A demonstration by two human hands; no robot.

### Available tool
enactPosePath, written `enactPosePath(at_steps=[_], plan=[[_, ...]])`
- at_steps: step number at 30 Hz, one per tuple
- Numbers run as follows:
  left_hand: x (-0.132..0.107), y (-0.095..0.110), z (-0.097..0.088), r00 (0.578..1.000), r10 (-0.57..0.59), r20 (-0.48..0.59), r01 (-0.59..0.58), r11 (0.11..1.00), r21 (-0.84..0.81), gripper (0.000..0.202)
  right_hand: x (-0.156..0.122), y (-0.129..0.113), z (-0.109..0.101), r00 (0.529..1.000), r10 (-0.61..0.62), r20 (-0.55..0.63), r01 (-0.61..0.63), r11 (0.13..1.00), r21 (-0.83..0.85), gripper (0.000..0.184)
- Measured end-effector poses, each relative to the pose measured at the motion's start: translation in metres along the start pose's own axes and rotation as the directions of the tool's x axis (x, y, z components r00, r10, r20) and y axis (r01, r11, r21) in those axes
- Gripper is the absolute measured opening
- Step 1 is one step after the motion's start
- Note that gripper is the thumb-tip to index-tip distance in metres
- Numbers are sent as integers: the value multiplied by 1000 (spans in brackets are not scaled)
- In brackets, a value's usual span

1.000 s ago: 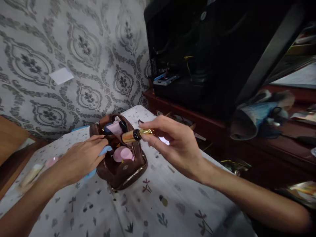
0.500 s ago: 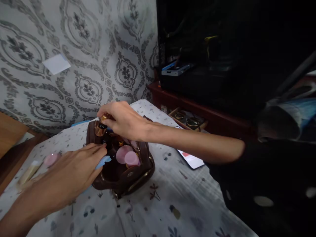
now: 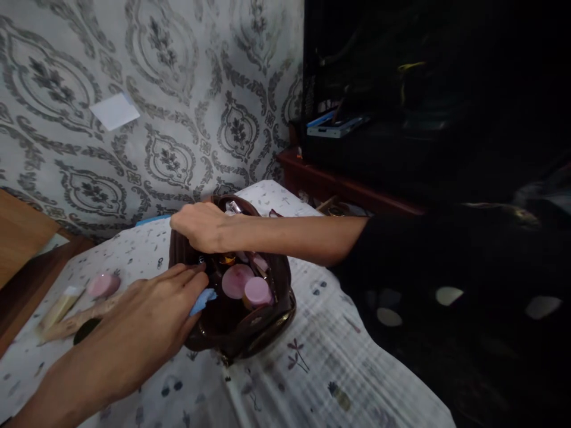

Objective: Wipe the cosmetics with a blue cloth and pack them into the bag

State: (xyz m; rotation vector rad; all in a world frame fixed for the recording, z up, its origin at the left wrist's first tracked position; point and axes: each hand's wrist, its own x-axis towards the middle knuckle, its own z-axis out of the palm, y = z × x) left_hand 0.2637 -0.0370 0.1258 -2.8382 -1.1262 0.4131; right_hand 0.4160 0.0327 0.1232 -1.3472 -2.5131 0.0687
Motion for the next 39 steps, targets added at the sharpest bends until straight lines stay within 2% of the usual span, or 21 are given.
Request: enactPosePath(at_steps=[5, 15, 23, 26, 31, 39], plan=[[0, -2, 4, 1000, -7, -9, 7, 1000, 4, 25, 9, 4, 7, 999, 21, 44, -16, 993, -115, 24], [-1, -2, 4, 1000, 3, 3, -3, 1000, 26, 26, 20, 16, 14, 995, 94, 26, -92, 993, -74, 24], [1, -3, 7, 996, 62, -70, -59, 998, 36, 27, 16, 6, 14, 996, 66, 54, -58, 989, -138, 23], [1, -2, 7, 996, 62, -69, -59, 998, 36, 28, 14, 2, 14, 993, 55, 103, -33, 978, -204, 25], [-2, -2, 6, 996, 67, -57, -64, 997, 41, 25, 12, -2, 18, 993, 43, 109, -7, 952, -305, 28], [-1, -4, 11, 996, 52, -72, -48, 997, 55, 24, 7, -2, 16, 996, 23, 83, 6, 943, -333, 27]])
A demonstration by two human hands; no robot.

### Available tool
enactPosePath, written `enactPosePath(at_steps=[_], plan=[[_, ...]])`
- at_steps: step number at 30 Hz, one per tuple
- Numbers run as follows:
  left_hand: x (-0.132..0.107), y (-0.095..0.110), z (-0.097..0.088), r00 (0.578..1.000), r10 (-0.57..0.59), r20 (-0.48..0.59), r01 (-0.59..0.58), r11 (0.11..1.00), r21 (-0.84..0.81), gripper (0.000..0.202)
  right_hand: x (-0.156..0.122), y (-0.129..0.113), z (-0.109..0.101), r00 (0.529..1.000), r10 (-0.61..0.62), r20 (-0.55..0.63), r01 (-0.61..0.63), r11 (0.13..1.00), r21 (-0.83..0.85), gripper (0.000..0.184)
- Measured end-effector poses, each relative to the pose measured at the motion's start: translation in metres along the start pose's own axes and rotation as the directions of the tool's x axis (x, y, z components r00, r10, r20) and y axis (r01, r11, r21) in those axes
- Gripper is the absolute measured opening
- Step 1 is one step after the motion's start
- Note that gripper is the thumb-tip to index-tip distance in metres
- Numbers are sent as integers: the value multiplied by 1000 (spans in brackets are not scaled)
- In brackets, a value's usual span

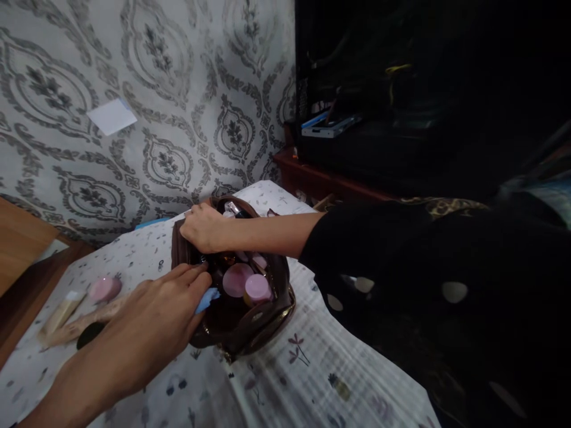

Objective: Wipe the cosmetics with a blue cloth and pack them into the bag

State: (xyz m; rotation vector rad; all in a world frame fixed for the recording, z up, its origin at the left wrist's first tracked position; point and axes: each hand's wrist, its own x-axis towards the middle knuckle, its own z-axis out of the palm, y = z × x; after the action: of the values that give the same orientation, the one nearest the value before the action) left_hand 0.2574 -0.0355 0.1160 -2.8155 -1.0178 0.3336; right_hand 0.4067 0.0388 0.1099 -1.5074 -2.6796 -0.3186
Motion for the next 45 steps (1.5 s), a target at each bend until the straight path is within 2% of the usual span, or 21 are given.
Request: enactPosePath(at_steps=[7, 10, 19, 21, 22, 24, 25, 27, 29, 30, 31, 32, 35, 36, 38, 40, 41, 43, 45], plan=[[-1, -1, 2, 996, 24, -86, -25, 1000, -7, 23, 4, 7, -2, 999, 30, 36, -32, 997, 73, 27], [-1, 1, -2, 996, 30, -79, -32, 999, -27, 20, -5, 13, -7, 999, 41, 18, -43, 988, 147, 23], [6, 12, -18, 998, -59, -16, 59, 998, -10, 21, -69, 15, -21, 962, 166, -216, -80, 931, 356, 18], [7, 12, -16, 997, -61, -51, 59, 998, -37, 24, -86, 11, -19, 950, 168, -264, -55, 919, 390, 19], [8, 13, -13, 993, -56, -103, 50, 997, -62, 26, -95, 9, -18, 942, 164, -292, -34, 914, 403, 19], [5, 14, -3, 958, -62, -280, 25, 991, -132, 27, -113, 2, -14, 917, 167, -364, 6, 902, 431, 20], [2, 15, 5, 920, -84, -384, 19, 985, -171, 27, -123, -3, -12, 898, 167, -406, 34, 896, 442, 21], [-11, 20, 24, 815, -157, -558, 16, 968, -249, 25, -144, -16, -6, 855, 147, -498, 110, 885, 451, 19], [-30, 27, 48, 730, -231, -643, 27, 950, -310, 25, -163, -33, 3, 816, 117, -566, 193, 868, 457, 19], [-41, 30, 61, 711, -256, -655, 38, 944, -327, 27, -172, -43, 9, 809, 77, -583, 246, 856, 454, 20], [-53, 33, 74, 716, -274, -642, 57, 940, -336, 29, -179, -54, 16, 799, 49, -599, 290, 841, 457, 20], [-64, 35, 87, 745, -285, -603, 85, 937, -338, 30, -184, -66, 24, 788, 17, -616, 340, 821, 459, 20], [-95, 30, 119, 851, -325, -413, 208, 930, -302, 35, -188, -98, 52, 839, -71, -539, 394, 763, 512, 22], [-103, 24, 127, 864, -355, -356, 262, 923, -283, 37, -185, -108, 60, 870, -74, -487, 369, 753, 545, 22], [-116, 5, 137, 859, -431, -276, 368, 895, -252, 38, -175, -124, 72, 911, -90, -402, 342, 710, 616, 21], [-127, -19, 140, 829, -506, -238, 457, 858, -234, 32, -162, -137, 77, 946, -71, -316, 285, 648, 706, 18], [-133, -32, 140, 801, -548, -241, 504, 834, -224, 31, -154, -142, 78, 963, -50, -263, 238, 613, 754, 18], [-145, -59, 140, 719, -648, -252, 618, 761, -195, 32, -139, -152, 79, 990, 1, -138, 116, 532, 838, 19], [-157, -85, 142, 635, -725, -265, 704, 685, -186, 36, -123, -163, 83, 998, 50, -33, 8, 436, 900, 21]])
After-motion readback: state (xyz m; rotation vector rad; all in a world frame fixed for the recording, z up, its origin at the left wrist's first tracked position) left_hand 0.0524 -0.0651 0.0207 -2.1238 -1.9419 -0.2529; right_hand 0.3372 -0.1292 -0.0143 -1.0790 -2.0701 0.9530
